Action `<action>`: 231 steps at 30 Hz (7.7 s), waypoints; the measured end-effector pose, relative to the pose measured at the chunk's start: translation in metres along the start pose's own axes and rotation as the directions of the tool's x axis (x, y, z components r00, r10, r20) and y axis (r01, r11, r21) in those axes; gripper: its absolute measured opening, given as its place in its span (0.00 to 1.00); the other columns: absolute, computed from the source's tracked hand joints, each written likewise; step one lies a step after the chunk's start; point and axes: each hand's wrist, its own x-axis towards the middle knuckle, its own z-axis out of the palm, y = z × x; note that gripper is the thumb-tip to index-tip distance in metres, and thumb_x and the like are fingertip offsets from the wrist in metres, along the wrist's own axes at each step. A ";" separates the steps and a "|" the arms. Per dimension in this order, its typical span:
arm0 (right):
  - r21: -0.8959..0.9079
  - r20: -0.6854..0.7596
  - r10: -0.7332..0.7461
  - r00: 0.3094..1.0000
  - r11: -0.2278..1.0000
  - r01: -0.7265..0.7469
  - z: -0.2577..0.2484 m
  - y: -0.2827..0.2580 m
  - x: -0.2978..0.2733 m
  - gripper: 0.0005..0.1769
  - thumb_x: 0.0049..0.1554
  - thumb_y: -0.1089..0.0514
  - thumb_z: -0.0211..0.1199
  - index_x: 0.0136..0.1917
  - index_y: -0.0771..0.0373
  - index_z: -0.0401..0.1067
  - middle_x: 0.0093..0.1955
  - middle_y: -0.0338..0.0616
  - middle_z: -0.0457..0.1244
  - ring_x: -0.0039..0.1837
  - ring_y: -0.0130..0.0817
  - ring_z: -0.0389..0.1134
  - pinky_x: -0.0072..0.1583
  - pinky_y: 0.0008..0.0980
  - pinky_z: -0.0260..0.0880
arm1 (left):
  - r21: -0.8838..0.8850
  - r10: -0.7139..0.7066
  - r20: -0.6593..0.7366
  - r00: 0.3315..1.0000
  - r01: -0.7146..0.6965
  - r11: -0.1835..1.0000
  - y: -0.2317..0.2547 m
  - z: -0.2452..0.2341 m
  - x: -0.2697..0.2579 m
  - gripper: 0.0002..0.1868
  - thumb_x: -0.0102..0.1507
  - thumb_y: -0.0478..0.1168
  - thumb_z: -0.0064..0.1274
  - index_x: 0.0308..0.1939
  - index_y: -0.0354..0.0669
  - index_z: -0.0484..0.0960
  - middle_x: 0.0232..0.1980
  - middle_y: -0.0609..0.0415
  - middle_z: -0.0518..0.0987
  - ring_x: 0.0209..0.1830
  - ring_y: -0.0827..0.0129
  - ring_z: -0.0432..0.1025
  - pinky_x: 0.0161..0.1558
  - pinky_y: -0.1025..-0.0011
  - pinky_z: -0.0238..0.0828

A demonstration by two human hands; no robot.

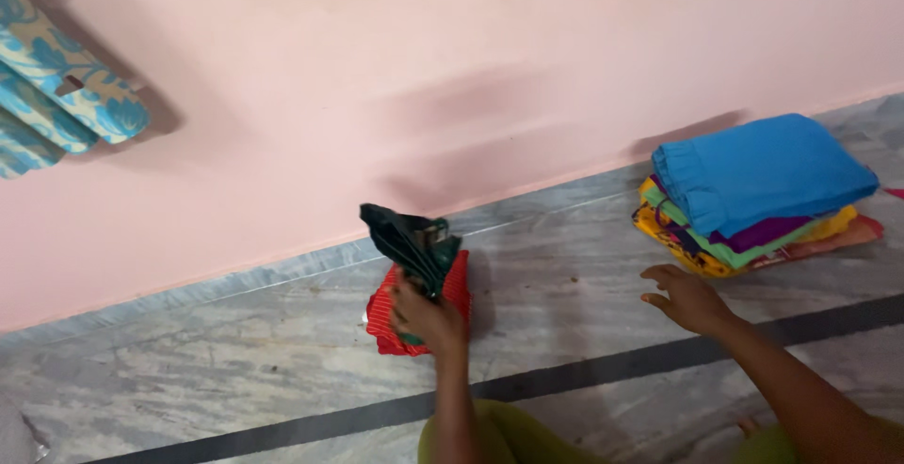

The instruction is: The person sits on the floor and folds several pieces of clothing one by one, including a red striped garment, a red polo shirt, a white shirt, and a green patterned top. Each item is smoothed, folded, and placed into a growing stack.

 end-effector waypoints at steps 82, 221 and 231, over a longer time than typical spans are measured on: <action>0.231 0.210 -0.031 0.977 0.973 -0.019 -0.081 -0.035 -0.013 0.24 0.55 0.39 0.65 0.56 0.56 0.79 0.58 0.46 0.70 0.61 0.42 0.71 0.62 0.39 0.68 | -0.090 -0.064 0.717 0.694 0.183 0.979 0.002 0.078 -0.169 0.32 0.60 0.42 0.63 0.68 0.48 0.70 0.67 0.44 0.71 0.66 0.50 0.68 0.64 0.57 0.66; -0.145 -0.100 -0.170 0.980 0.977 0.155 0.027 -0.047 -0.002 0.14 0.51 0.66 0.61 0.48 0.53 0.81 0.52 0.56 0.67 0.56 0.56 0.68 0.57 0.51 0.69 | -0.167 0.169 0.986 -0.007 -0.172 0.971 0.055 -0.042 -0.257 0.42 0.49 0.43 0.75 0.64 0.47 0.70 0.60 0.41 0.71 0.56 0.43 0.71 0.52 0.52 0.71; 0.374 0.176 -0.553 0.814 0.803 0.465 0.063 -0.086 -0.078 0.27 0.51 0.64 0.65 0.65 0.59 0.73 0.66 0.51 0.64 0.69 0.50 0.64 0.66 0.44 0.66 | -0.373 0.272 0.656 0.704 -0.011 0.928 0.080 -0.016 -0.209 0.35 0.55 0.25 0.55 0.66 0.53 0.76 0.62 0.46 0.76 0.53 0.50 0.75 0.45 0.61 0.75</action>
